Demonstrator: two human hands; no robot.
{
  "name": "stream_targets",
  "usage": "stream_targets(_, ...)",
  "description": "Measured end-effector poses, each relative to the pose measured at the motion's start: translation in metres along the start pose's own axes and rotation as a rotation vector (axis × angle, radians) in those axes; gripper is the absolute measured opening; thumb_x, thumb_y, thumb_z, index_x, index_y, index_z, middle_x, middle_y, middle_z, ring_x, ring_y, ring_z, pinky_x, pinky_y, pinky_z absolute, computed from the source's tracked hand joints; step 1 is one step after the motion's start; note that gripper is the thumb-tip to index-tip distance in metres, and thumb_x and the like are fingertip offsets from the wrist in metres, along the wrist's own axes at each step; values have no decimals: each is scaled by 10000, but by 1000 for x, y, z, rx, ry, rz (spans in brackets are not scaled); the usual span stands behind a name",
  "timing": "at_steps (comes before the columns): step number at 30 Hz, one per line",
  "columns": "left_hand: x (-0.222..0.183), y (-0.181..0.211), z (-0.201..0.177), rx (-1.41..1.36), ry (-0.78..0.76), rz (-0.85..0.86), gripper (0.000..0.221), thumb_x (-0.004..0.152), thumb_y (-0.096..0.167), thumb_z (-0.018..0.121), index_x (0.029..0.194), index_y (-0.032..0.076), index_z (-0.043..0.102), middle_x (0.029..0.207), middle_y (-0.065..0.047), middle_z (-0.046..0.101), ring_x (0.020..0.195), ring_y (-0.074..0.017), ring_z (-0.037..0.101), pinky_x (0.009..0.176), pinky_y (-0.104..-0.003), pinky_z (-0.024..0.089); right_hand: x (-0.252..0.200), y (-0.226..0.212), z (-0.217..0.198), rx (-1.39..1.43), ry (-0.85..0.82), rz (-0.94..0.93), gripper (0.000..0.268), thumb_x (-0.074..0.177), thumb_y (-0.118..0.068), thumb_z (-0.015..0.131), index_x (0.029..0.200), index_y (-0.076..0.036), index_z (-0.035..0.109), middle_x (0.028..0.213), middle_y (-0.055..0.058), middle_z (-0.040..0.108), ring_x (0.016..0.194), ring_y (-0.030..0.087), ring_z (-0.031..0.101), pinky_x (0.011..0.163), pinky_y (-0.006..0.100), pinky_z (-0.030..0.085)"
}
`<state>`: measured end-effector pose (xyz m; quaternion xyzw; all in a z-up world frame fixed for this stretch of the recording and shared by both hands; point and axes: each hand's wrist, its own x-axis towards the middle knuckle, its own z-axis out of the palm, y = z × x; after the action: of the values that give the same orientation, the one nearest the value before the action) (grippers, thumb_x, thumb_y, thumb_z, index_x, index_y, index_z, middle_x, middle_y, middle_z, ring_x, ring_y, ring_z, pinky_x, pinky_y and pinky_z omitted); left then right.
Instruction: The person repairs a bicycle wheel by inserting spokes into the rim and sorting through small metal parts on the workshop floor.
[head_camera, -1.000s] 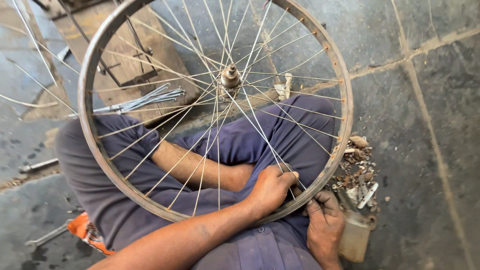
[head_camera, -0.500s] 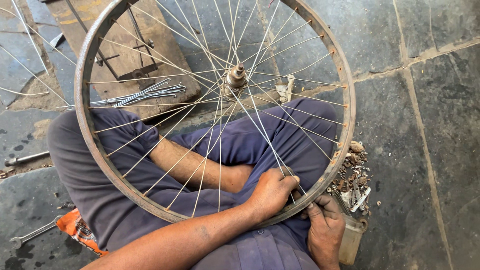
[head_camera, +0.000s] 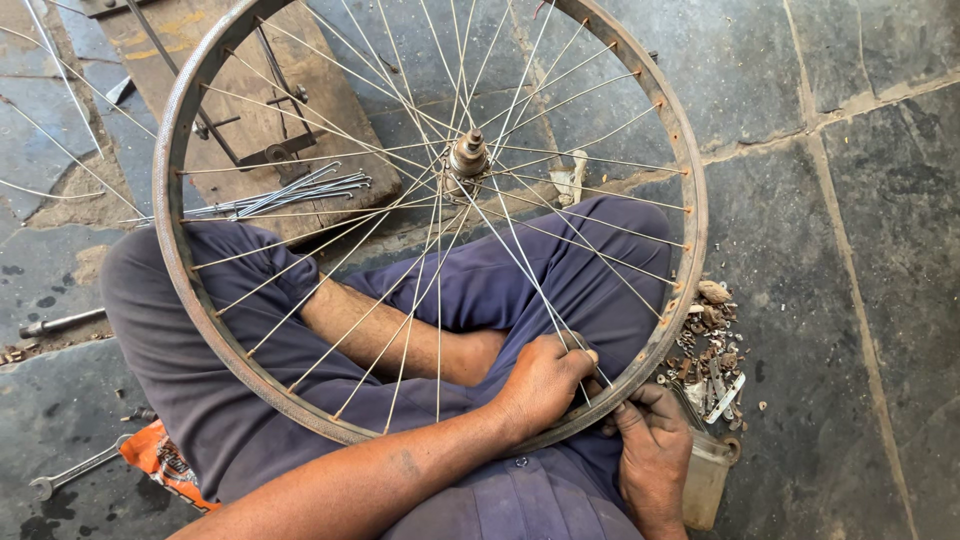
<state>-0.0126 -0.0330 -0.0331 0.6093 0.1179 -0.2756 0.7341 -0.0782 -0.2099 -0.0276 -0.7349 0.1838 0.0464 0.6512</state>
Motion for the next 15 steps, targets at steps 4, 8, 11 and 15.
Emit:
stream_targets(4, 0, 0, -2, 0, -17, -34, 290, 907, 252, 564, 852, -3, 690, 760, -128, 726, 713, -233, 695, 677, -383, 539, 2, -3, 0, -67, 10, 25, 86, 968, -34, 654, 1017, 36, 643, 787, 67, 662, 684, 114, 597, 649, 244, 506)
stream_targets(8, 0, 0, -2, -7, -22, -18, 297, 917, 261, 569, 877, -3, 699, 763, -121, 728, 724, -221, 697, 684, -369, 539, 3, 0, -1, -82, 1, -4, 79, 976, -31, 653, 1010, 39, 642, 780, 67, 665, 677, 115, 595, 640, 240, 501)
stream_targets(11, 1, 1, -1, -17, -39, -37, 303, 926, 265, 569, 891, -1, 710, 769, -112, 740, 720, -205, 701, 680, -361, 542, 2, 8, -3, -102, 34, -37, 69, 977, -26, 650, 1021, 22, 627, 783, 55, 661, 670, 107, 588, 627, 233, 494)
stream_targets(15, -1, 6, -2, -21, -29, -77, 298, 924, 254, 583, 904, -13, 714, 758, -116, 739, 686, -198, 696, 651, -363, 546, 0, 17, -4, -100, 45, -108, 127, 943, -20, 650, 1059, -13, 600, 829, 27, 661, 693, 84, 593, 630, 221, 498)
